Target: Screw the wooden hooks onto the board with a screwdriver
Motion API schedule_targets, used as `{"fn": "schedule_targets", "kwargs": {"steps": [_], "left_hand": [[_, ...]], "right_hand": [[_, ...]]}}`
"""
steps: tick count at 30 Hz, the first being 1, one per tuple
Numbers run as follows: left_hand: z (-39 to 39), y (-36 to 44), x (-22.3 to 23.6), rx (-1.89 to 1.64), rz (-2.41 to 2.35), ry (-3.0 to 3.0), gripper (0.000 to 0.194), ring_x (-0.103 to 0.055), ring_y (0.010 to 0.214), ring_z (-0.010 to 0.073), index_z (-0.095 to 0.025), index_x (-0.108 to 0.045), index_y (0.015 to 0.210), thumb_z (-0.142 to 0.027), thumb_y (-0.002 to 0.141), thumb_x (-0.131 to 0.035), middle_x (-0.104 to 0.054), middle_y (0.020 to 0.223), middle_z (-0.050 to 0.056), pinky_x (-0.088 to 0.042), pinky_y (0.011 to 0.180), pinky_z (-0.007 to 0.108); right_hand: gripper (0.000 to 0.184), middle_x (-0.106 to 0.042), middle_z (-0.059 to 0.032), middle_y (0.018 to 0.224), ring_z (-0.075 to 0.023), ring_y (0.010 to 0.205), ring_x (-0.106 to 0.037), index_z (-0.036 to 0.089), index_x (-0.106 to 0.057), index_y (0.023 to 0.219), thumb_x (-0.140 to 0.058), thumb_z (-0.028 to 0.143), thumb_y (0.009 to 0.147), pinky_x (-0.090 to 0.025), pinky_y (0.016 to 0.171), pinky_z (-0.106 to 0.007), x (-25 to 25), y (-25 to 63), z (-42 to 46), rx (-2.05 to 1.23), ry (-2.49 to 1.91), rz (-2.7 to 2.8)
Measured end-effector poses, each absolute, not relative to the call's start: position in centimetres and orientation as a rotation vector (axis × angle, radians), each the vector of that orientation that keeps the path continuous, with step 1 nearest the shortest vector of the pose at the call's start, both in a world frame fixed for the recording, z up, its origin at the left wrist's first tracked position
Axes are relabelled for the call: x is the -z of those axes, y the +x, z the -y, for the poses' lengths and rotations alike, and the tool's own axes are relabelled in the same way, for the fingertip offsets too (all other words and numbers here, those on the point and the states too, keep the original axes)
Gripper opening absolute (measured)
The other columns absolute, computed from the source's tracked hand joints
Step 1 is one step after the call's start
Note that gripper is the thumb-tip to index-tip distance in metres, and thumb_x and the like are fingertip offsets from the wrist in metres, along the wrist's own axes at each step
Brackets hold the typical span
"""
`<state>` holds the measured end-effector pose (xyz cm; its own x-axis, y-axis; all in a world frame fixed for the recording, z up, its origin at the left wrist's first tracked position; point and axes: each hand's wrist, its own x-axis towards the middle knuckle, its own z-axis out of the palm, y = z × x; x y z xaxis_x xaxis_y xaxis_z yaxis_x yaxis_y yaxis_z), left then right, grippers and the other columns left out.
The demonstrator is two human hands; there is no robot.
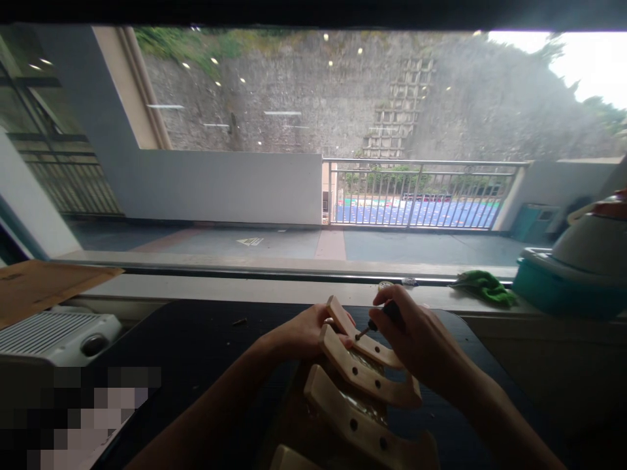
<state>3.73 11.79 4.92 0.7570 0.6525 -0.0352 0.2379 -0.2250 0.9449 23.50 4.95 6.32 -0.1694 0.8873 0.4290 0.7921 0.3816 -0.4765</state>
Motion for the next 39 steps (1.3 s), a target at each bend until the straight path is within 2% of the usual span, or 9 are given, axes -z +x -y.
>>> {"fn": "schedule_targets", "kwargs": {"steps": [4, 13, 19, 25, 34, 39], "left_hand": [[-11.8, 3.8, -5.1, -0.443, -0.687, 1.800, 0.031, -0.061, 0.083, 0.0197, -0.013, -0.063, 0.095, -0.031, 0.071, -0.070, -0.066, 0.091, 0.005, -0.048, 0.071, 0.028], [-11.7, 3.8, -5.0, -0.454, -0.698, 1.769, 0.031, -0.062, 0.084, 0.0212, -0.014, -0.062, 0.096, -0.031, 0.071, -0.070, -0.065, 0.093, 0.006, -0.049, 0.072, 0.031], [-11.7, 3.7, -5.1, -0.443, -0.706, 1.769, 0.033, -0.059, 0.079, 0.0166, -0.014, -0.061, 0.097, -0.033, 0.072, -0.071, -0.064, 0.090, 0.004, -0.047, 0.066, 0.025], [-11.7, 3.8, -5.0, -0.456, -0.749, 1.790, 0.034, -0.060, 0.079, 0.0176, -0.014, -0.061, 0.096, -0.035, 0.070, -0.071, -0.063, 0.089, 0.004, -0.047, 0.064, 0.025], [-11.6, 3.7, -5.2, -0.453, -0.722, 1.785, 0.033, -0.060, 0.078, 0.0179, -0.014, -0.061, 0.096, -0.034, 0.071, -0.070, -0.063, 0.088, 0.004, -0.047, 0.067, 0.027], [-11.8, 3.6, -5.1, -0.415, -0.704, 1.755, 0.032, -0.059, 0.076, 0.0163, -0.014, -0.061, 0.097, -0.033, 0.073, -0.069, -0.063, 0.086, 0.003, -0.046, 0.063, 0.025]], "right_hand": [[0.012, -0.052, 0.0051, 0.064, -0.0121, 0.054, -0.041, 0.024, -0.039, 0.082, -0.039, 0.032, 0.091, -0.029, 0.052, -0.025, -6.3, 23.4, -5.0, -0.168, -1.425, 1.989], [0.021, -0.057, 0.0023, 0.061, -0.0135, 0.052, -0.048, 0.023, -0.045, 0.079, -0.041, 0.040, 0.089, -0.032, 0.049, -0.025, -6.1, 24.0, -5.6, -0.197, -1.547, 1.854], [0.004, -0.058, 0.0053, 0.064, -0.0106, 0.053, -0.047, 0.024, -0.054, 0.082, -0.051, 0.027, 0.082, -0.030, 0.049, -0.023, -7.5, 24.7, -4.0, -0.171, -1.560, 2.079], [0.010, -0.055, 0.0055, 0.059, -0.0090, 0.050, -0.042, 0.022, -0.055, 0.078, -0.050, 0.029, 0.084, -0.030, 0.047, -0.022, -7.3, 25.0, -4.2, -0.257, -1.502, 2.069], [0.020, -0.055, 0.0024, 0.063, -0.0112, 0.055, -0.047, 0.020, -0.055, 0.078, -0.051, 0.038, 0.083, -0.038, 0.049, -0.023, -5.9, 25.3, -5.9, -0.460, -1.521, 1.829], [0.013, -0.060, 0.0032, 0.067, -0.0112, 0.056, -0.049, 0.023, -0.060, 0.082, -0.053, 0.034, 0.082, -0.034, 0.051, -0.024, -6.9, 25.2, -4.8, -0.302, -1.555, 2.001]]}}
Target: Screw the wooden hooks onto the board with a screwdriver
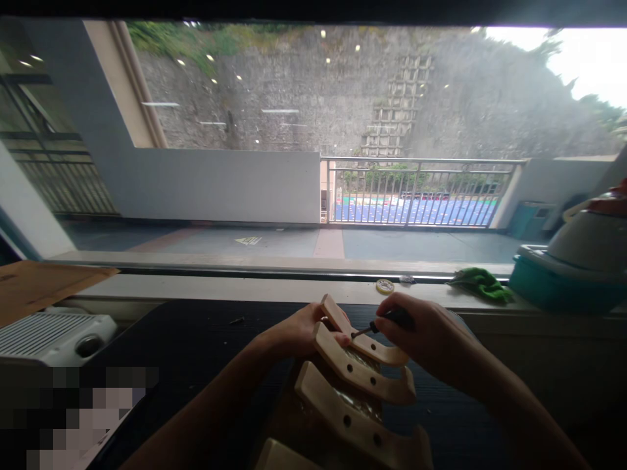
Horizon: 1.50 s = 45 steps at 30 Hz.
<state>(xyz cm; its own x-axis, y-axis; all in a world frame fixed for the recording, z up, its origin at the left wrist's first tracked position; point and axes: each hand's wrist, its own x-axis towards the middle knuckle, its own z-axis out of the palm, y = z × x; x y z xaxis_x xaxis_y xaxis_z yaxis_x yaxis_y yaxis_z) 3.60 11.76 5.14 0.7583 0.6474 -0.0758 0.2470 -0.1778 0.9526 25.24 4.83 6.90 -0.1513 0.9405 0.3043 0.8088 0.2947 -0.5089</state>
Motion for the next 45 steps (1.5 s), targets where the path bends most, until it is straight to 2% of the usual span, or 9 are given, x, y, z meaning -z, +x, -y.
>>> {"fn": "schedule_targets", "kwargs": {"steps": [6, 12, 17, 22, 24, 33, 36, 41, 45], "left_hand": [[-11.9, 3.7, -4.9, -0.456, -0.687, 1.754, 0.032, -0.058, 0.074, 0.0150, -0.015, -0.062, 0.095, -0.034, 0.071, -0.071, -0.063, 0.083, 0.001, -0.045, 0.062, 0.023], [-11.6, 3.8, -5.1, -0.451, -0.704, 1.783, 0.032, -0.059, 0.077, 0.0156, -0.014, -0.062, 0.094, -0.034, 0.071, -0.071, -0.063, 0.084, 0.001, -0.046, 0.066, 0.024], [-11.5, 3.8, -5.0, -0.464, -0.717, 1.765, 0.034, -0.059, 0.076, 0.0163, -0.015, -0.061, 0.095, -0.036, 0.070, -0.071, -0.062, 0.085, 0.002, -0.046, 0.064, 0.024], [-11.8, 3.7, -4.9, -0.430, -0.682, 1.776, 0.030, -0.058, 0.072, 0.0146, -0.014, -0.062, 0.093, -0.032, 0.072, -0.070, -0.063, 0.082, 0.002, -0.045, 0.063, 0.024], [-11.9, 3.7, -4.9, -0.438, -0.698, 1.779, 0.031, -0.059, 0.074, 0.0155, -0.014, -0.062, 0.094, -0.033, 0.070, -0.071, -0.064, 0.084, 0.003, -0.046, 0.063, 0.024], [-11.7, 3.7, -5.3, -0.425, -0.702, 1.814, 0.033, -0.060, 0.076, 0.0164, -0.014, -0.063, 0.096, -0.035, 0.072, -0.070, -0.064, 0.086, 0.003, -0.047, 0.064, 0.025], [-11.8, 3.7, -5.1, -0.437, -0.711, 1.791, 0.033, -0.060, 0.077, 0.0164, -0.014, -0.063, 0.095, -0.035, 0.071, -0.071, -0.064, 0.086, 0.003, -0.047, 0.065, 0.025], [-11.9, 3.6, -5.0, -0.430, -0.695, 1.785, 0.032, -0.059, 0.077, 0.0163, -0.013, -0.063, 0.096, -0.032, 0.071, -0.070, -0.064, 0.087, 0.004, -0.047, 0.063, 0.025], [-11.8, 3.7, -5.2, -0.440, -0.711, 1.785, 0.032, -0.060, 0.077, 0.0171, -0.013, -0.063, 0.096, -0.029, 0.068, -0.072, -0.064, 0.087, 0.004, -0.047, 0.064, 0.025]], "right_hand": [[0.009, -0.062, 0.0050, 0.070, -0.0097, 0.060, -0.051, 0.024, -0.062, 0.077, -0.056, 0.028, 0.082, -0.032, 0.053, -0.023, -7.7, 24.9, -3.7, -0.185, -1.483, 2.154], [0.017, -0.057, 0.0052, 0.058, -0.0093, 0.052, -0.045, 0.022, -0.056, 0.071, -0.052, 0.034, 0.083, -0.031, 0.049, -0.023, -7.0, 24.8, -4.7, -0.246, -1.549, 2.028], [0.022, -0.059, 0.0028, 0.063, -0.0105, 0.053, -0.045, 0.021, -0.056, 0.073, -0.048, 0.039, 0.084, -0.033, 0.048, -0.023, -6.4, 25.2, -5.6, -0.345, -1.592, 1.938], [0.006, -0.059, 0.0049, 0.064, -0.0099, 0.054, -0.047, 0.023, -0.057, 0.080, -0.052, 0.026, 0.079, -0.032, 0.049, -0.023, -7.1, 25.2, -4.6, -0.235, -1.603, 2.058], [0.007, -0.059, 0.0055, 0.064, -0.0097, 0.054, -0.047, 0.024, -0.058, 0.081, -0.052, 0.024, 0.078, -0.032, 0.050, -0.023, -7.4, 25.2, -4.2, -0.224, -1.585, 2.112], [0.022, -0.058, 0.0012, 0.064, -0.0108, 0.054, -0.045, 0.019, -0.060, 0.078, -0.049, 0.037, 0.083, -0.034, 0.050, -0.024, -6.6, 25.7, -5.5, -0.432, -1.562, 1.984], [0.025, -0.058, 0.0003, 0.063, -0.0113, 0.053, -0.045, 0.018, -0.059, 0.076, -0.048, 0.040, 0.083, -0.034, 0.050, -0.025, -6.6, 25.6, -5.6, -0.399, -1.612, 1.958], [0.012, -0.060, 0.0025, 0.066, -0.0111, 0.055, -0.048, 0.022, -0.059, 0.081, -0.050, 0.029, 0.081, -0.031, 0.051, -0.024, -7.4, 25.2, -4.5, -0.218, -1.613, 2.077], [0.013, -0.062, 0.0028, 0.070, -0.0120, 0.059, -0.051, 0.025, -0.061, 0.083, -0.050, 0.031, 0.084, -0.032, 0.054, -0.025, -7.9, 25.2, -3.7, -0.240, -1.548, 2.175]]}}
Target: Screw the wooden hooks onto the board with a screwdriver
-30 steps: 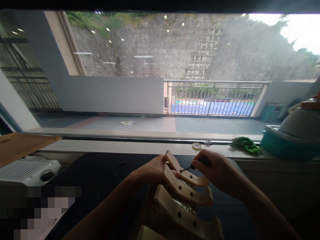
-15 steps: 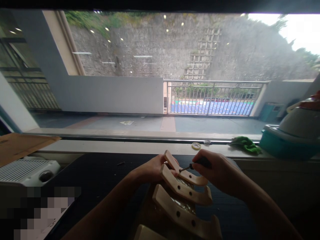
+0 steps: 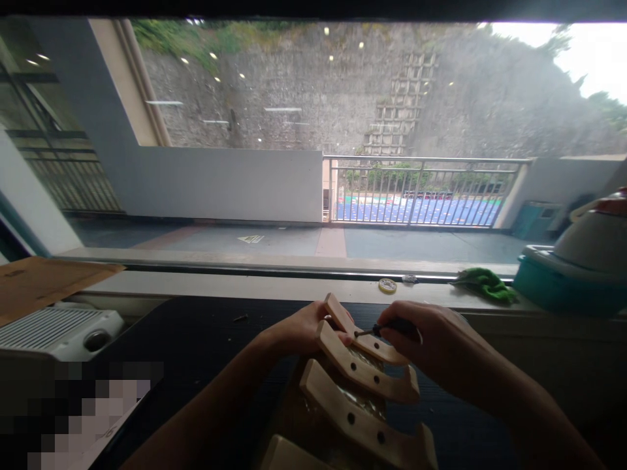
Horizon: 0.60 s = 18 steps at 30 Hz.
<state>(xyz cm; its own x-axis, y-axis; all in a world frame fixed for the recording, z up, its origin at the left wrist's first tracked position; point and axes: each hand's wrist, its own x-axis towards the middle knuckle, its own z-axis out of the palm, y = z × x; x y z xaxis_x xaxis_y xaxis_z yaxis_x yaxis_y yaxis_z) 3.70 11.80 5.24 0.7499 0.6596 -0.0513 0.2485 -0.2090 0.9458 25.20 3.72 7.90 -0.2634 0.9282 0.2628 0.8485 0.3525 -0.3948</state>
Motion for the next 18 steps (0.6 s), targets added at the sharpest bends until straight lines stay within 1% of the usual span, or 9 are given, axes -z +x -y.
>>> {"fn": "schedule_targets", "kwargs": {"steps": [6, 8, 11, 14, 18], "left_hand": [[-12.4, 3.8, -4.3, -0.484, -0.689, 1.634, 0.033, -0.059, 0.079, 0.0182, -0.012, -0.066, 0.092, -0.026, 0.063, -0.076, -0.064, 0.084, 0.004, -0.045, 0.068, 0.026], [-12.4, 3.3, -3.3, -0.517, -0.702, 1.584, 0.034, -0.059, 0.075, 0.0171, -0.011, -0.066, 0.089, -0.027, 0.061, -0.078, -0.064, 0.080, 0.004, -0.044, 0.065, 0.025], [-11.7, 1.9, -1.8, -0.596, -0.749, 1.513, 0.040, -0.057, 0.067, 0.0142, -0.012, -0.064, 0.093, -0.032, 0.061, -0.078, -0.062, 0.076, 0.002, -0.042, 0.060, 0.024], [-10.2, 0.3, -0.5, -0.708, -0.799, 1.438, 0.043, -0.058, 0.069, 0.0141, -0.015, -0.062, 0.095, -0.034, 0.061, -0.078, -0.063, 0.079, 0.002, -0.043, 0.063, 0.024], [-8.7, -0.8, 0.4, -0.863, -0.841, 1.357, 0.042, -0.056, 0.066, 0.0146, -0.013, -0.064, 0.089, -0.033, 0.056, -0.081, -0.062, 0.074, 0.001, -0.041, 0.060, 0.025]], "right_hand": [[0.019, -0.062, 0.0020, 0.063, -0.0127, 0.056, -0.052, 0.022, -0.058, 0.076, -0.046, 0.033, 0.087, -0.030, 0.053, -0.026, -7.3, 25.2, -4.3, -0.253, -1.614, 2.088], [0.020, -0.061, 0.0018, 0.061, -0.0127, 0.055, -0.050, 0.022, -0.058, 0.076, -0.046, 0.034, 0.086, -0.029, 0.051, -0.025, -6.9, 24.8, -4.8, -0.221, -1.637, 2.073], [0.020, -0.062, 0.0008, 0.063, -0.0127, 0.055, -0.050, 0.022, -0.060, 0.079, -0.045, 0.034, 0.085, -0.027, 0.050, -0.025, -7.3, 23.3, -5.5, -0.210, -1.626, 2.167], [0.018, -0.064, -0.0001, 0.065, -0.0119, 0.056, -0.050, 0.023, -0.065, 0.078, -0.049, 0.027, 0.082, -0.025, 0.050, -0.025, -8.8, 21.2, -6.1, -0.147, -1.525, 2.398], [0.018, -0.063, -0.0003, 0.061, -0.0101, 0.052, -0.046, 0.021, -0.067, 0.071, -0.052, 0.014, 0.074, -0.022, 0.048, -0.025, -11.0, 18.1, -6.9, 0.026, -1.307, 2.744]]}}
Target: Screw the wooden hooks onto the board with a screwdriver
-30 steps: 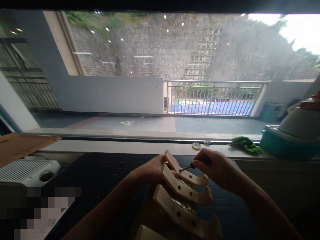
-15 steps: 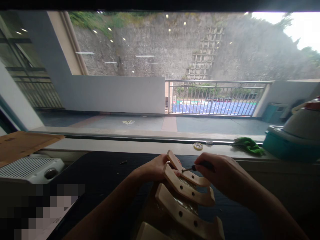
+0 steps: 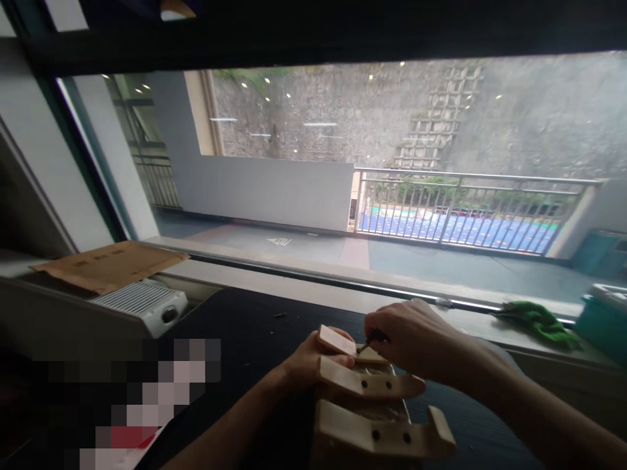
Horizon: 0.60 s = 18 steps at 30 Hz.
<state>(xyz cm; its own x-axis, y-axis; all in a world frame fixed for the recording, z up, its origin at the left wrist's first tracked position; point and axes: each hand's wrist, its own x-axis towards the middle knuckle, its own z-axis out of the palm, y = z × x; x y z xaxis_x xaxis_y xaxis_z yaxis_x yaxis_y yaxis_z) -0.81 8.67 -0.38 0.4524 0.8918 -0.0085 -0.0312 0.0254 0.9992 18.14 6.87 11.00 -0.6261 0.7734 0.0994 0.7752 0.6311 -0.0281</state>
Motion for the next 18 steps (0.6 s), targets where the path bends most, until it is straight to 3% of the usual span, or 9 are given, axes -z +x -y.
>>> {"fn": "schedule_targets", "kwargs": {"steps": [5, 11, 15, 18], "left_hand": [[-8.3, -0.7, 1.2, -0.969, -0.820, 1.329, 0.040, -0.056, 0.069, 0.0160, -0.012, -0.063, 0.086, -0.034, 0.057, -0.078, -0.061, 0.075, 0.002, -0.040, 0.063, 0.026], [-8.5, -0.4, 1.6, -1.017, -0.798, 1.310, 0.029, -0.052, 0.063, 0.0130, -0.013, -0.063, 0.078, -0.029, 0.058, -0.076, -0.058, 0.067, -0.001, -0.038, 0.061, 0.025], [-8.3, -0.4, 1.5, -0.987, -0.750, 1.293, 0.032, -0.055, 0.064, 0.0146, -0.013, -0.064, 0.079, -0.035, 0.058, -0.077, -0.059, 0.067, 0.000, -0.040, 0.062, 0.026], [-8.2, -0.6, 1.5, -0.952, -0.730, 1.282, 0.042, -0.059, 0.070, 0.0178, -0.013, -0.064, 0.090, -0.036, 0.057, -0.078, -0.064, 0.075, 0.002, -0.043, 0.066, 0.028]], "right_hand": [[0.019, -0.063, 0.0014, 0.062, -0.0103, 0.055, -0.047, 0.022, -0.066, 0.069, -0.051, 0.010, 0.071, -0.026, 0.052, -0.024, -11.9, 16.2, -8.6, 0.039, -1.165, 2.912], [0.013, -0.065, -0.0001, 0.070, -0.0121, 0.058, -0.053, 0.024, -0.069, 0.074, -0.056, 0.027, 0.074, -0.032, 0.050, -0.024, -10.9, 17.2, -10.0, -0.276, -1.483, 2.671], [0.018, -0.066, -0.0030, 0.075, -0.0135, 0.060, -0.055, 0.022, -0.068, 0.077, -0.056, 0.035, 0.075, -0.033, 0.050, -0.025, -10.7, 17.9, -9.6, -0.329, -1.599, 2.558], [0.016, -0.064, -0.0017, 0.070, -0.0126, 0.057, -0.051, 0.023, -0.067, 0.081, -0.054, 0.032, 0.077, -0.031, 0.048, -0.024, -11.0, 17.9, -9.0, -0.249, -1.573, 2.600]]}}
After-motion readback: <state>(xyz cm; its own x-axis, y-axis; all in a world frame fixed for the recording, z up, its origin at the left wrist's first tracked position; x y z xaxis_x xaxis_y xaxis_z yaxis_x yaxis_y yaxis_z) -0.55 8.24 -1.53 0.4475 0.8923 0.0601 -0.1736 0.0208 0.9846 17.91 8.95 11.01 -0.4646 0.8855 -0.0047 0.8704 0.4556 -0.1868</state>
